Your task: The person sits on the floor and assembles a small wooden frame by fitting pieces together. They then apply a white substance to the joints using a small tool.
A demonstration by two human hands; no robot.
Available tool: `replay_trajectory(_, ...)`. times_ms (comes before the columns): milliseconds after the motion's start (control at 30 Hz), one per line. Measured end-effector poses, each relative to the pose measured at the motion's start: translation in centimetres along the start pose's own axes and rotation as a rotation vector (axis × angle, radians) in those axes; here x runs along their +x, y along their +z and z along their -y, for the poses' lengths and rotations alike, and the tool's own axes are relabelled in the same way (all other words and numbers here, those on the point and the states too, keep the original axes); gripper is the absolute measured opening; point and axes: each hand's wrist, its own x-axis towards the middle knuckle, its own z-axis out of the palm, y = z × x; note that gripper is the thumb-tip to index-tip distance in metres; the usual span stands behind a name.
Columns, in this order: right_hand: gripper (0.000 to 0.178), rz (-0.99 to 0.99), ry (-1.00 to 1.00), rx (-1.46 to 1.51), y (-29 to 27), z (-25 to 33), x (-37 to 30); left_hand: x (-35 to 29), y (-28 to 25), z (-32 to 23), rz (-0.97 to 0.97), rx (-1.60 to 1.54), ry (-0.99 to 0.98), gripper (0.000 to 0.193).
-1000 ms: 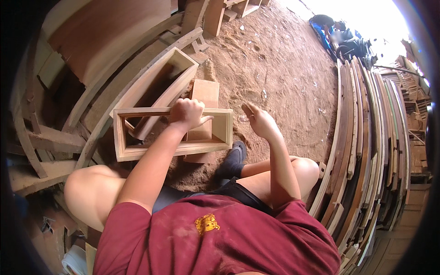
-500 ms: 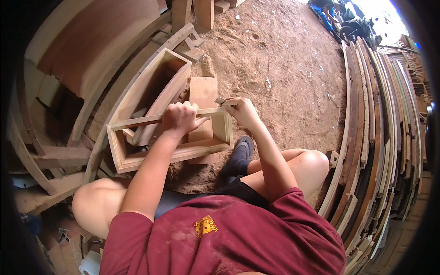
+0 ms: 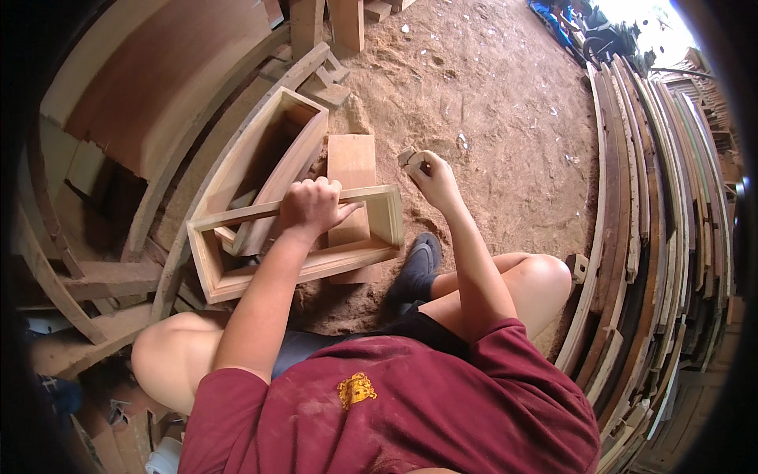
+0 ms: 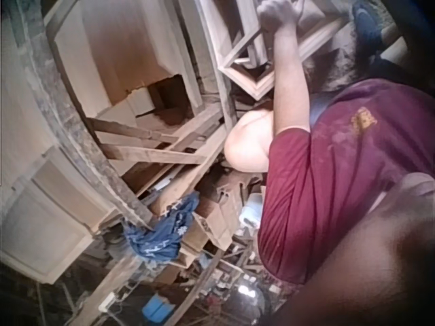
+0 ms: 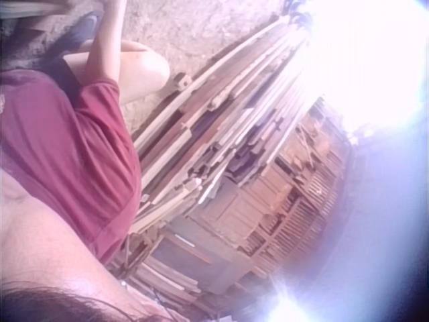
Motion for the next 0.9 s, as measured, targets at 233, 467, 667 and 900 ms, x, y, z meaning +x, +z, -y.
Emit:
replay_trajectory(233, 0.028, -0.016, 0.037, 0.140, 1.6, 0.8, -1.3, -0.1, 0.5, 0.3, -0.004, 0.015, 0.005, 0.052)
replay_trajectory(467, 0.029, -0.002, -0.417, -0.230, 3.1, 3.0, -3.8, 0.0, 0.9, 0.2, -0.073, -0.014, 0.020, 0.053)
replay_trajectory(667, 0.028, 0.197, -0.432, -0.217, -0.9, 4.7, -5.2, -0.3, 0.9, 0.5, -0.015, -0.028, 0.001, 0.052)
replay_trajectory(900, 0.029, -0.086, -0.334, -0.307, 1.9, 3.9, -5.2, 0.1, 0.9, 0.3, -0.005, -0.041, 0.019, 0.054)
